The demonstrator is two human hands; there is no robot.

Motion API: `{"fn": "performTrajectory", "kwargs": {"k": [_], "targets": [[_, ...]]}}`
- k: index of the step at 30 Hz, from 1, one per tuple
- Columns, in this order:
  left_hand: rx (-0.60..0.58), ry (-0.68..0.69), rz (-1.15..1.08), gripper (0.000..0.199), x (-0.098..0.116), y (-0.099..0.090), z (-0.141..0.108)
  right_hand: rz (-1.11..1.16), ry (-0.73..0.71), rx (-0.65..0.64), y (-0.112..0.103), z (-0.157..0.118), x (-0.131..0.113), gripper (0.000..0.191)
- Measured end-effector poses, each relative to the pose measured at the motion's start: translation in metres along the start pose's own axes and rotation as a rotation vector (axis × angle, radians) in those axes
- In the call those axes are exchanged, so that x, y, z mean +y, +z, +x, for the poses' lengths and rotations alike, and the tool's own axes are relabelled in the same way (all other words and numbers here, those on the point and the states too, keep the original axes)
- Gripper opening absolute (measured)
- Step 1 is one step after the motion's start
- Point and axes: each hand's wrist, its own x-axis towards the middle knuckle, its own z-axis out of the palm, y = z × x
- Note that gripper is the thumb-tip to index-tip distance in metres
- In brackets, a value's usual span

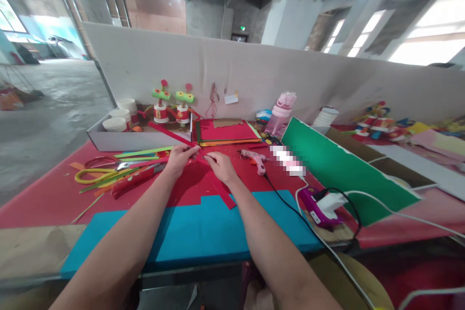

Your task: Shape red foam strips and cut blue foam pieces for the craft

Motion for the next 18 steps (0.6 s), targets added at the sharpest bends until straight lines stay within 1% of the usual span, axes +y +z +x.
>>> {"fn": "performTrajectory", "kwargs": {"k": [5,10,12,13,15,18], "targets": [[-0.013,0.001,-0.027,0.029,0.0033,0.0015,-0.0030,0.065,0.034,-0.020,-0.0047,-0.0003,-0.0043,0.029],[-0.168,-0.042,0.042,0.032,0.0029,0.0020,-0.0058,0.066,0.062,-0.066,-0.0056,-0.0009,-0.0053,0.035],[-0.187,-0.043,0.076,0.032,0.0015,0.0016,-0.0054,0.094,0.085,-0.087,-0.0042,-0.0012,-0.0044,0.034],[-0.173,-0.036,0.084,0.033,0.0009,0.0010,-0.0048,0.117,0.091,-0.077,-0.0034,-0.0014,-0.0040,0.031],[-0.113,-0.025,0.083,0.034,0.0002,-0.0007,-0.0028,0.171,0.088,-0.011,-0.0021,-0.0016,-0.0038,0.023],[-0.015,-0.026,0.041,0.035,0.0004,-0.0039,0.0007,0.250,0.077,0.106,-0.0023,-0.0013,-0.0051,0.027]]}}
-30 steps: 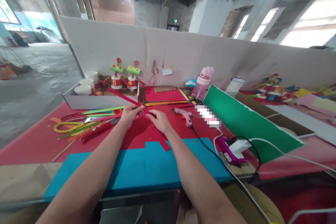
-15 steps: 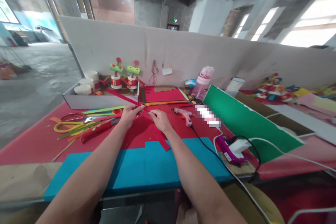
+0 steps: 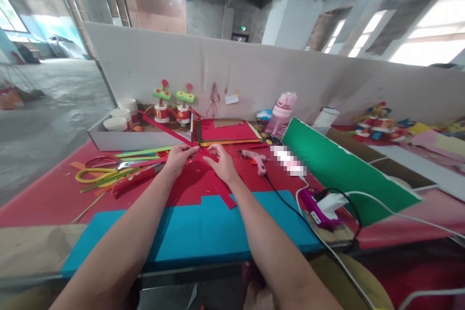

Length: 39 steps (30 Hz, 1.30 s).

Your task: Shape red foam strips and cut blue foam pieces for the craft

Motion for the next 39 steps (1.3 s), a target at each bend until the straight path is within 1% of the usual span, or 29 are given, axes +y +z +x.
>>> {"fn": "performTrajectory", "kwargs": {"k": [4,10,17,20,23,27,30,33,35,39], "targets": [[0.037,-0.005,-0.071,0.035,0.001,-0.002,0.002,0.075,-0.012,0.032,-0.002,0.001,-0.004,0.018],[0.045,-0.010,-0.112,0.034,0.002,0.000,0.001,0.075,0.000,0.065,-0.003,0.002,-0.005,0.020],[0.052,-0.028,-0.143,0.032,0.003,0.000,0.001,0.126,0.013,0.098,-0.001,0.003,0.004,0.019],[0.058,-0.025,-0.151,0.032,0.004,0.001,0.000,0.133,0.065,0.102,0.000,0.004,0.009,0.023],[0.054,-0.008,-0.136,0.032,0.005,0.002,0.000,0.177,0.154,0.123,0.001,0.004,0.014,0.026],[0.060,0.008,-0.098,0.032,0.005,0.003,-0.001,0.307,0.283,0.115,0.003,0.004,0.013,0.027],[0.075,0.020,-0.078,0.032,0.005,0.003,-0.001,0.325,0.324,0.106,0.004,0.004,0.012,0.029],[0.083,0.026,-0.072,0.032,0.004,0.004,-0.002,0.319,0.323,0.108,0.004,0.003,0.011,0.031],[0.075,0.032,-0.057,0.031,0.004,0.005,-0.003,0.275,0.305,0.103,0.003,0.003,0.011,0.032],[0.035,0.066,-0.015,0.031,0.004,0.007,-0.004,0.123,0.188,0.039,-0.002,0.002,0.009,0.028]]}}
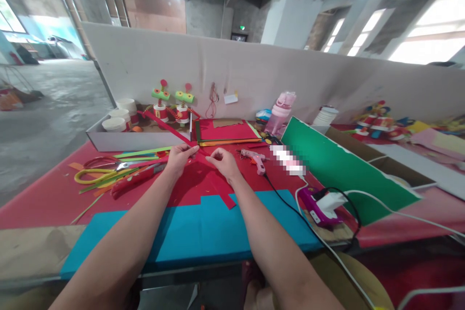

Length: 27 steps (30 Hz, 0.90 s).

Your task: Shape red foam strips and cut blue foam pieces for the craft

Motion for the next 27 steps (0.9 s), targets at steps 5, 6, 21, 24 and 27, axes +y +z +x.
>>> {"fn": "performTrajectory", "kwargs": {"k": [5,6,21,24,27], "targets": [[-0.046,0.010,0.029,0.031,-0.002,0.001,0.000,-0.067,-0.101,-0.072,0.000,0.000,-0.003,0.023],[-0.054,0.006,0.029,0.031,-0.002,0.002,0.000,-0.071,-0.111,-0.072,0.001,0.001,-0.003,0.022],[-0.010,-0.002,0.006,0.030,-0.008,0.004,0.001,-0.014,0.017,0.021,0.006,0.003,0.007,0.022],[0.019,-0.022,-0.001,0.030,-0.009,0.005,0.000,0.108,0.050,-0.019,0.007,0.003,0.005,0.013],[0.031,-0.036,-0.002,0.032,-0.009,0.006,-0.001,0.127,0.058,-0.069,0.008,0.002,0.004,0.017]]}}
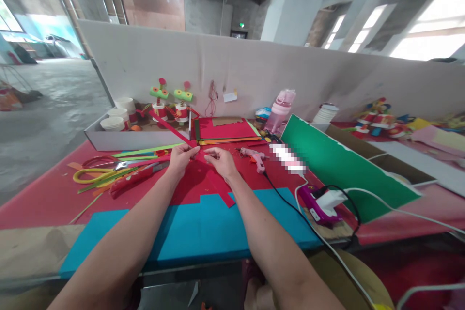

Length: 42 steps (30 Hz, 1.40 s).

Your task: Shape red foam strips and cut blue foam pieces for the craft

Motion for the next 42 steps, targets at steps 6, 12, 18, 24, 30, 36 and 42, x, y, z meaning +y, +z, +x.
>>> {"fn": "performTrajectory", "kwargs": {"k": [6,12,18,24,30,36,42], "targets": [[-0.002,-0.008,-0.026,0.032,0.001,0.001,-0.001,-0.355,-0.119,0.051,0.003,-0.007,-0.009,0.019],[0.002,0.015,-0.033,0.036,-0.003,0.002,-0.001,-0.706,-0.273,0.088,0.015,-0.016,-0.018,0.024],[0.024,0.007,-0.039,0.035,-0.005,0.003,-0.001,-0.559,-0.318,0.129,0.017,-0.016,-0.014,0.012],[0.000,0.023,-0.029,0.032,-0.004,0.004,-0.002,-0.418,-0.264,0.170,0.014,-0.012,-0.007,0.010],[0.012,0.020,-0.033,0.031,-0.001,0.006,-0.005,-0.322,-0.195,0.168,0.013,-0.009,-0.003,0.016],[-0.030,0.003,-0.028,0.029,-0.002,0.002,-0.004,-0.237,-0.074,0.115,0.013,-0.001,-0.004,0.019],[-0.034,-0.054,-0.041,0.029,-0.003,-0.006,-0.002,-0.248,-0.047,0.075,0.012,0.003,-0.007,0.018]]}}
